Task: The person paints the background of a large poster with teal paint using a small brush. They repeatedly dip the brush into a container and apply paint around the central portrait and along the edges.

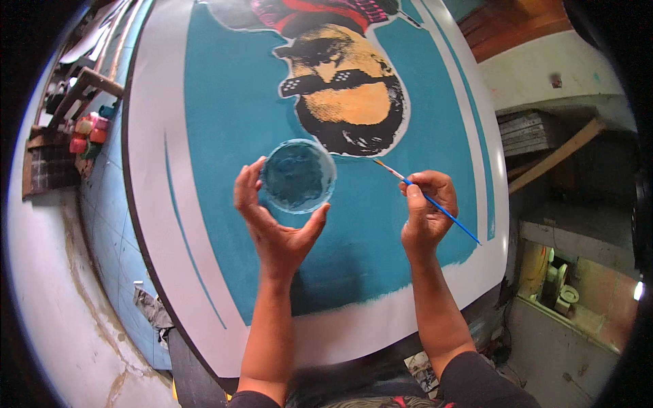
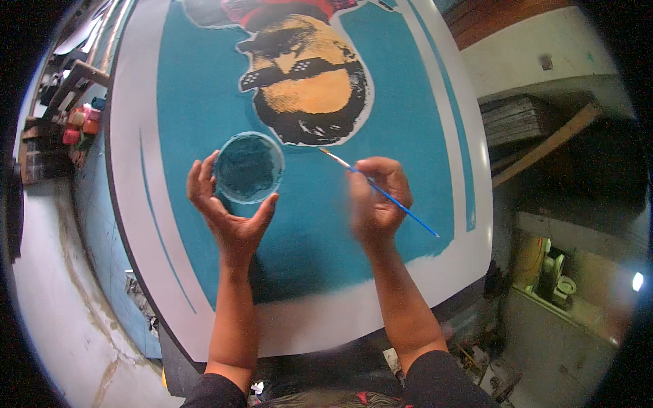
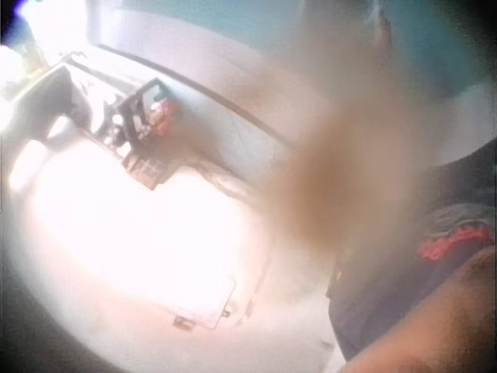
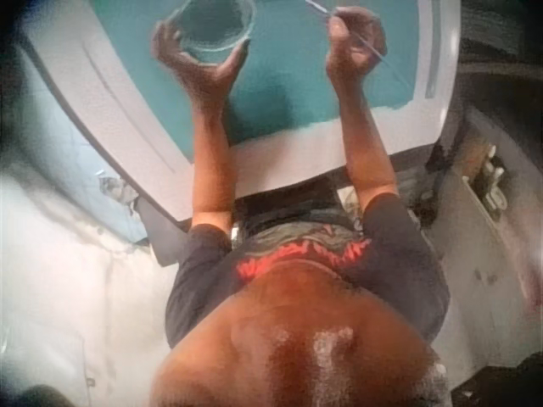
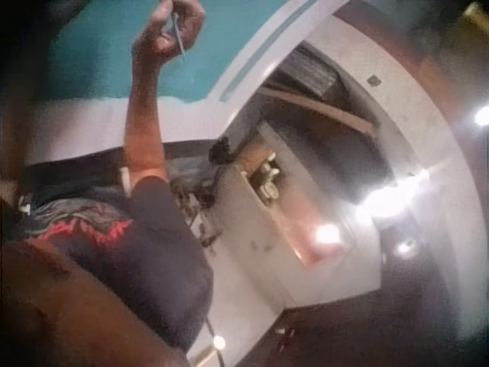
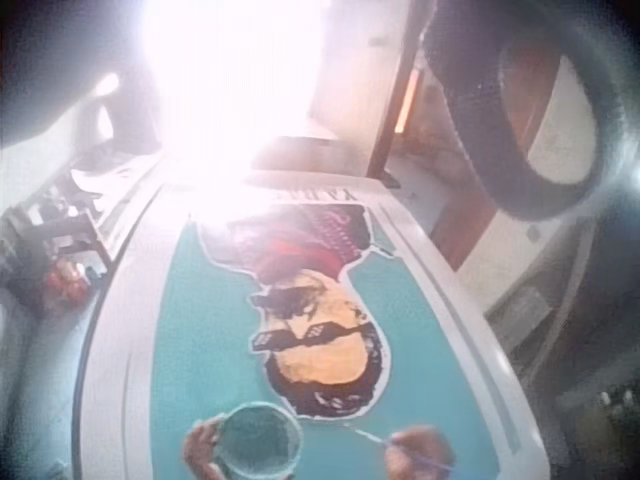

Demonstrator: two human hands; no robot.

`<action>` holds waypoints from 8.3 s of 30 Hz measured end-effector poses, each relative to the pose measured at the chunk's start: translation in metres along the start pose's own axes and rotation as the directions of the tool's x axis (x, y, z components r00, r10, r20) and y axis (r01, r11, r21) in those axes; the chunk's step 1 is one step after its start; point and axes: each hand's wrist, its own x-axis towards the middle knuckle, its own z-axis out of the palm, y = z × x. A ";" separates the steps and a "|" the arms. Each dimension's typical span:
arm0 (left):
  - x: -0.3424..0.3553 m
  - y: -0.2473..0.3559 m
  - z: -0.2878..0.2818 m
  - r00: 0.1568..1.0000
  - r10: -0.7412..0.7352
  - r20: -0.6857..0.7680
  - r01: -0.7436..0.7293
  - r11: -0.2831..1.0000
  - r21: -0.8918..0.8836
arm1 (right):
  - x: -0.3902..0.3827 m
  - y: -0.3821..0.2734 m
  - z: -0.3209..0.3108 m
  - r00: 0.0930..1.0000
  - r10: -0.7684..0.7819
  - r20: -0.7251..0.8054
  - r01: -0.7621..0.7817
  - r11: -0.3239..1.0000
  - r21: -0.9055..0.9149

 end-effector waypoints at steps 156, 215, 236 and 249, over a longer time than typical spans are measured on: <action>-0.001 -0.006 0.001 0.988 -0.141 -0.064 0.119 0.956 -0.267 | -0.003 0.014 0.028 0.937 -0.140 0.319 0.248 0.911 -0.329; -0.002 -0.012 0.003 0.977 -0.129 -0.170 0.091 0.973 -0.212 | -0.020 -0.006 0.005 0.789 -0.106 0.605 0.364 0.874 -0.322; 0.000 -0.013 0.005 0.977 -0.139 -0.163 0.100 0.969 -0.228 | -0.009 -0.015 0.004 0.682 0.010 0.732 0.365 0.862 -0.352; -0.001 -0.015 0.008 0.980 -0.121 -0.160 0.090 0.978 -0.186 | -0.006 -0.012 0.012 0.773 -0.091 0.628 0.379 0.860 -0.341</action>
